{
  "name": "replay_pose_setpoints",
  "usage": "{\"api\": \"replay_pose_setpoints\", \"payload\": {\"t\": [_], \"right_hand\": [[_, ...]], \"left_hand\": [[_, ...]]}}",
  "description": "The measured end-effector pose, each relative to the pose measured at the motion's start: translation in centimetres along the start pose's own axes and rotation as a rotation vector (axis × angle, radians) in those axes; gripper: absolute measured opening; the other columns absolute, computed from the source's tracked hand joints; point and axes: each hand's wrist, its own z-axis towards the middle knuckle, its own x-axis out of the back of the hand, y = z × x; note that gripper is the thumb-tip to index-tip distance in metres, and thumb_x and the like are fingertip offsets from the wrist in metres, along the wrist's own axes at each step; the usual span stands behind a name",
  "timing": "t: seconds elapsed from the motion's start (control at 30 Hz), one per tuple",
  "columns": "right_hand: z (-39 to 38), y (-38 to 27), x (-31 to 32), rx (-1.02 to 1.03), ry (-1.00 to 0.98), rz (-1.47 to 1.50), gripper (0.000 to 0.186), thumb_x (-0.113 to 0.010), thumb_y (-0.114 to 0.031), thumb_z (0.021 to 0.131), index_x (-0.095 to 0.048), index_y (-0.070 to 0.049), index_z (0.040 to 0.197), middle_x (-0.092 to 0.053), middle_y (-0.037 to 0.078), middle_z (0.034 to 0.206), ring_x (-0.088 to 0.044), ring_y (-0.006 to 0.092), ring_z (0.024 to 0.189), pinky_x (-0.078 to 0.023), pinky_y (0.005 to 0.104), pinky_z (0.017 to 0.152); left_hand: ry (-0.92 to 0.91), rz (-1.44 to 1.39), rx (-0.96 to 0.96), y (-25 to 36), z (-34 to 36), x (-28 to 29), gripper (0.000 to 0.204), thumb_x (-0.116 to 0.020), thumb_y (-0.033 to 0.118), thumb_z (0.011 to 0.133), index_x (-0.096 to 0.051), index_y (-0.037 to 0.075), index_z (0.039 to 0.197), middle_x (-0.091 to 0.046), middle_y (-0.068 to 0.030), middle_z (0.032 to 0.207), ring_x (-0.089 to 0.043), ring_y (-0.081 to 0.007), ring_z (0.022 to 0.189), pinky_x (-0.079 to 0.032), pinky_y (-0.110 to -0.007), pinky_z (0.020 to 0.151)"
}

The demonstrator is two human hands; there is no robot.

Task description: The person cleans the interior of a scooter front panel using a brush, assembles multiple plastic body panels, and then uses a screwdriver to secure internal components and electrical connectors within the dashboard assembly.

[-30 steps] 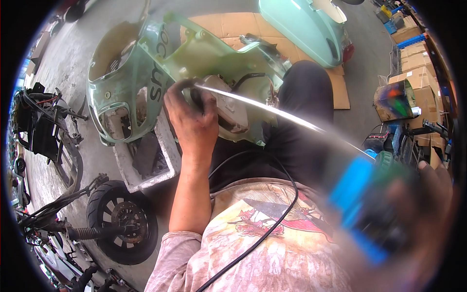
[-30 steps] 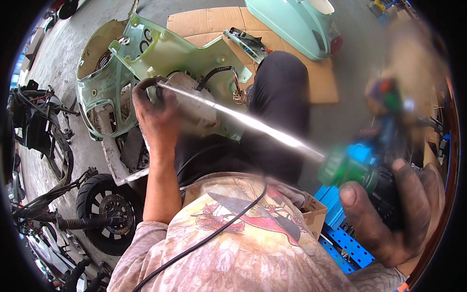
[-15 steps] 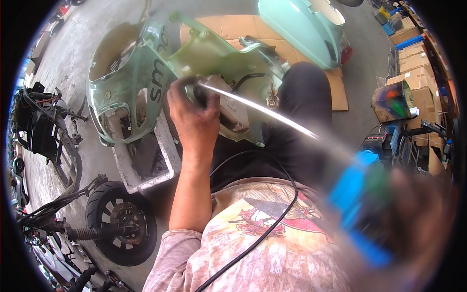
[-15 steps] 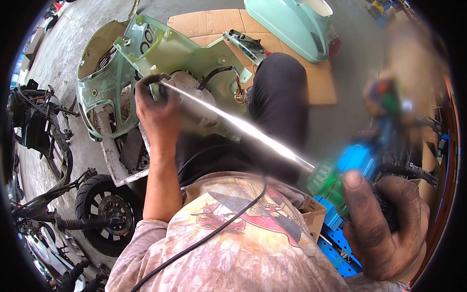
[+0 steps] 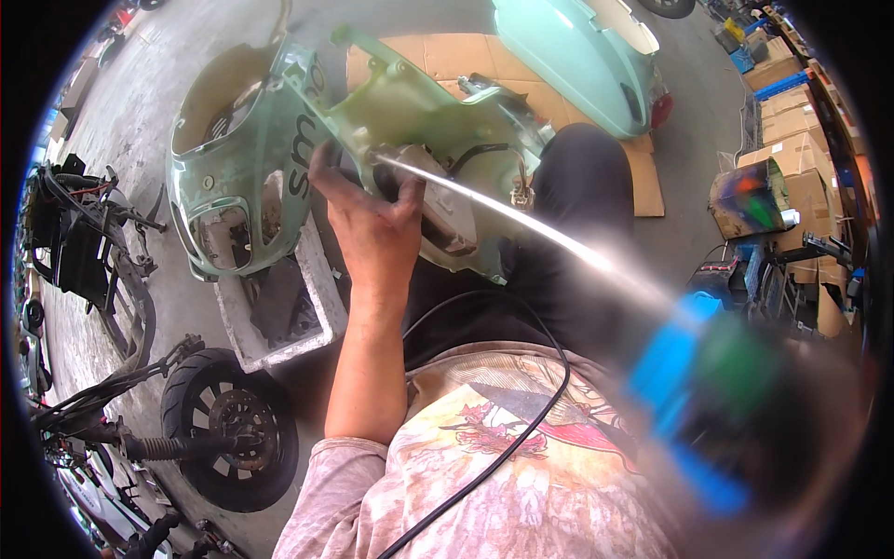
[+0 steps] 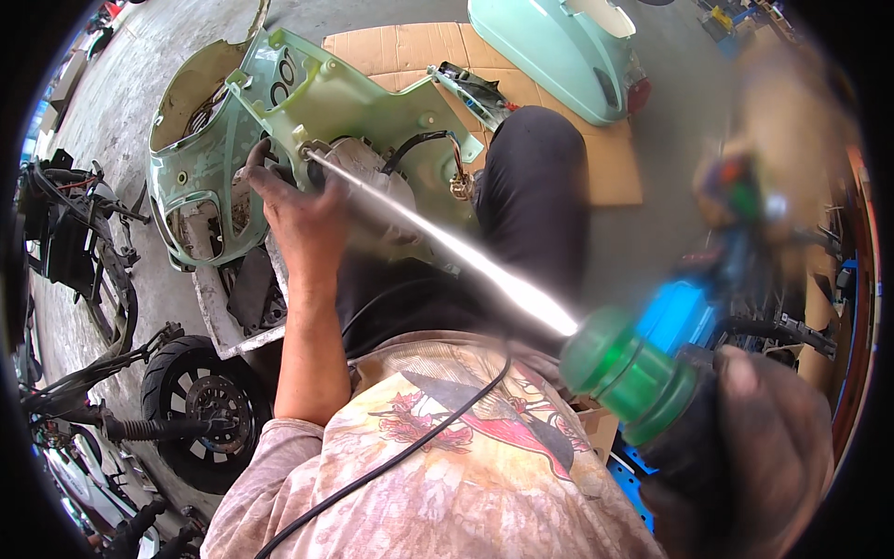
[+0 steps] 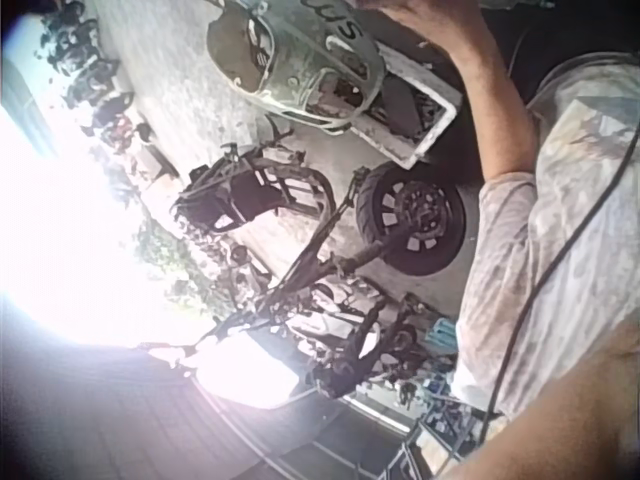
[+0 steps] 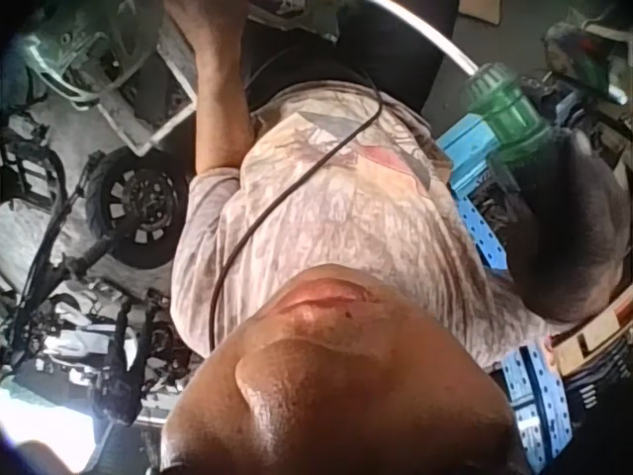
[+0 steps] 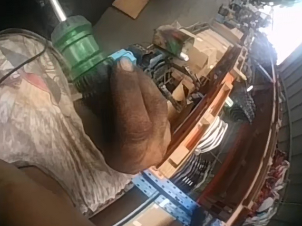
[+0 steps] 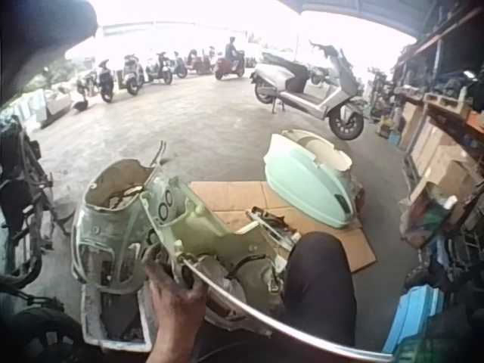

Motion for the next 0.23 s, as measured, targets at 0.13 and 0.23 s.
{"api": "replay_pose_setpoints", "payload": {"t": [0.13, 0.23], "right_hand": [[0.2, -1.3, -0.7, -0.471, -0.055, 0.342, 0.069, -0.078, -0.017, 0.071, -0.047, -0.011, 0.132, -0.051, 0.014, 0.094, -0.058, 0.0252, 0.082, -0.049, 0.0378, 0.073], [2.0, 0.1, 0.4, -0.295, -0.194, 0.304, 0.068, -0.077, -0.025, 0.075, -0.045, -0.013, 0.134, -0.052, 0.014, 0.098, -0.057, 0.0273, 0.089, -0.047, 0.041, 0.081]], "left_hand": [[-0.009, 0.007, 0.06, -0.7, 0.2, 0.7, 0.064, -0.073, 0.013, 0.076, -0.035, -0.003, 0.124, -0.053, -0.03, 0.111, -0.055, -0.0438, 0.102, -0.044, -0.044, 0.087], [-0.057, 0.075, 0.112, -0.3, 0.3, 0.9, 0.066, -0.073, 0.015, 0.076, -0.035, -0.003, 0.125, -0.055, -0.0298, 0.11, -0.054, -0.0431, 0.107, -0.043, -0.044, 0.09]]}}
